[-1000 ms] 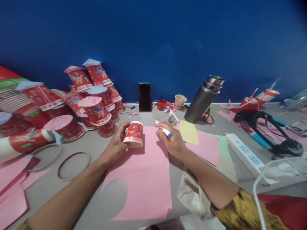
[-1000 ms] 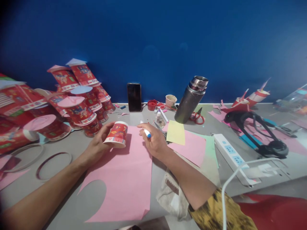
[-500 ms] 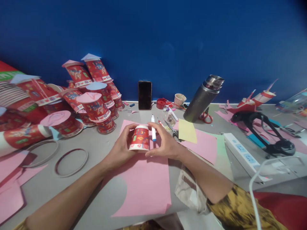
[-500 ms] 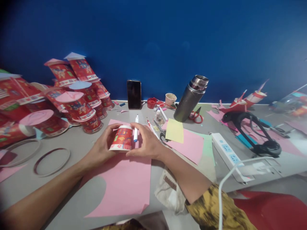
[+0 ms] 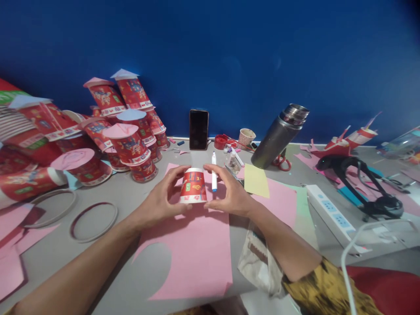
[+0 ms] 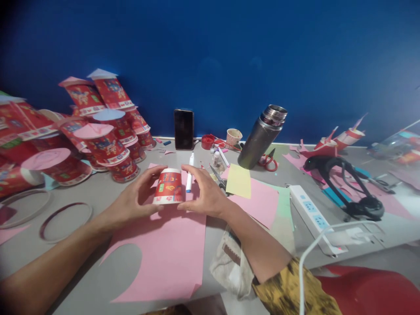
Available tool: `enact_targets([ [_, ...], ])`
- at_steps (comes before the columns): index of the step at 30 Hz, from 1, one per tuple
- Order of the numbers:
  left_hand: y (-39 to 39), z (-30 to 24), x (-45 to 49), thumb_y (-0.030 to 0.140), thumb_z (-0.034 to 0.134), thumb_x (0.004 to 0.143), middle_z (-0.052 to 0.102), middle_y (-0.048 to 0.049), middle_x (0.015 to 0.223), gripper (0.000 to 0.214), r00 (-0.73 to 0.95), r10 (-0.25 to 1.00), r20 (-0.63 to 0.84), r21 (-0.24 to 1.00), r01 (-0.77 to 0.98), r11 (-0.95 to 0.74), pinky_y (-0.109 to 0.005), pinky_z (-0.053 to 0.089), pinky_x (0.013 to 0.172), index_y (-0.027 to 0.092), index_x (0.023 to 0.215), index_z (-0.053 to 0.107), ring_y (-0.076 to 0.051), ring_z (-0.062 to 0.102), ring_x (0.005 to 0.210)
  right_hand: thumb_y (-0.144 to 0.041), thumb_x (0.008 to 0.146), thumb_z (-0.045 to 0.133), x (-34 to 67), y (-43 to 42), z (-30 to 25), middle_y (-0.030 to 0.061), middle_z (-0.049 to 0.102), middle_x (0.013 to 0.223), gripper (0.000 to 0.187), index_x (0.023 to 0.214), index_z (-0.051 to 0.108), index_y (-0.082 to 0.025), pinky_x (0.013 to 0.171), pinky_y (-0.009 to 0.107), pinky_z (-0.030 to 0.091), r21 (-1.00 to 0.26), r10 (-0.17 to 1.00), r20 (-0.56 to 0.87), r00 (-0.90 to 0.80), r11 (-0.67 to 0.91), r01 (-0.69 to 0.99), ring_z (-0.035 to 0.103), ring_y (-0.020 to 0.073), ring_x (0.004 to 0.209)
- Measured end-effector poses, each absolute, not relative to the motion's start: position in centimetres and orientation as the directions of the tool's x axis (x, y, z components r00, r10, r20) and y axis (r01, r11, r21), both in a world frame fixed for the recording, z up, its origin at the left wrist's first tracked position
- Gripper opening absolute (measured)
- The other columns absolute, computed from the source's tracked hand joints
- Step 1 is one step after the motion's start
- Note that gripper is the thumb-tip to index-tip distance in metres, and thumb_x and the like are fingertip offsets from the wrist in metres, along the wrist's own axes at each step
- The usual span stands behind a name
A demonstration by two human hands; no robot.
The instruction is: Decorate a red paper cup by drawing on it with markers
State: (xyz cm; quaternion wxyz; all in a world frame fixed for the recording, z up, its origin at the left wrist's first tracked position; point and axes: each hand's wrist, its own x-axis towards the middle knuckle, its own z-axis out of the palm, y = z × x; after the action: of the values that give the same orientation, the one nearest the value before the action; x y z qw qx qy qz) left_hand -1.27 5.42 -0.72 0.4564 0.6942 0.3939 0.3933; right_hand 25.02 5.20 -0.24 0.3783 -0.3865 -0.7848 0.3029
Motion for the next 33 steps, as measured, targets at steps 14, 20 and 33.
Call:
enact_targets([
  [14, 5.9, 0.3, -0.1, 0.025, 0.076, 0.077, 0.055, -0.0133, 0.148, 0.077, 0.397, 0.811, 0.430, 0.722, 0.388, -0.573, -0.058, 0.055, 0.117, 0.029, 0.149, 0.050, -0.037, 0.056, 0.142, -0.068, 0.100, 0.068, 24.0, 3.5, 0.8, 0.0044, 0.077, 0.077, 0.049, 0.103, 0.078, -0.021, 0.052, 0.027, 0.053, -0.868, 0.875, 0.484, -0.009, 0.481, 0.121, 0.066, 0.0144, 0.058],
  [20, 6.1, -0.9, -0.2, 0.029, 0.081, 0.075, 0.057, -0.0127, 0.135, 0.074, 0.349, 0.780, 0.520, 0.614, 0.482, -0.625, -0.059, 0.054, 0.116, 0.027, 0.144, 0.053, -0.039, 0.058, 0.134, -0.045, 0.095, 0.077, 23.4, 3.0, 1.3, -0.0023, 0.066, 0.064, 0.026, 0.086, 0.069, -0.022, 0.051, 0.023, 0.047, -0.888, 0.888, 0.457, 0.057, 0.453, 0.078, 0.055, 0.0109, 0.051],
  [33, 6.2, -3.0, -0.6, 0.039, 0.087, 0.080, 0.056, -0.0117, 0.137, 0.077, 0.235, 0.763, 0.602, 0.592, 0.510, -0.624, -0.060, 0.053, 0.114, 0.031, 0.147, 0.050, -0.039, 0.057, 0.134, -0.028, 0.097, 0.071, 22.6, 1.7, 0.6, -0.0007, 0.073, 0.072, 0.006, 0.093, 0.071, -0.024, 0.053, 0.025, 0.052, -0.754, 0.819, 0.566, -0.096, 0.561, 0.343, 0.064, 0.0140, 0.056],
])
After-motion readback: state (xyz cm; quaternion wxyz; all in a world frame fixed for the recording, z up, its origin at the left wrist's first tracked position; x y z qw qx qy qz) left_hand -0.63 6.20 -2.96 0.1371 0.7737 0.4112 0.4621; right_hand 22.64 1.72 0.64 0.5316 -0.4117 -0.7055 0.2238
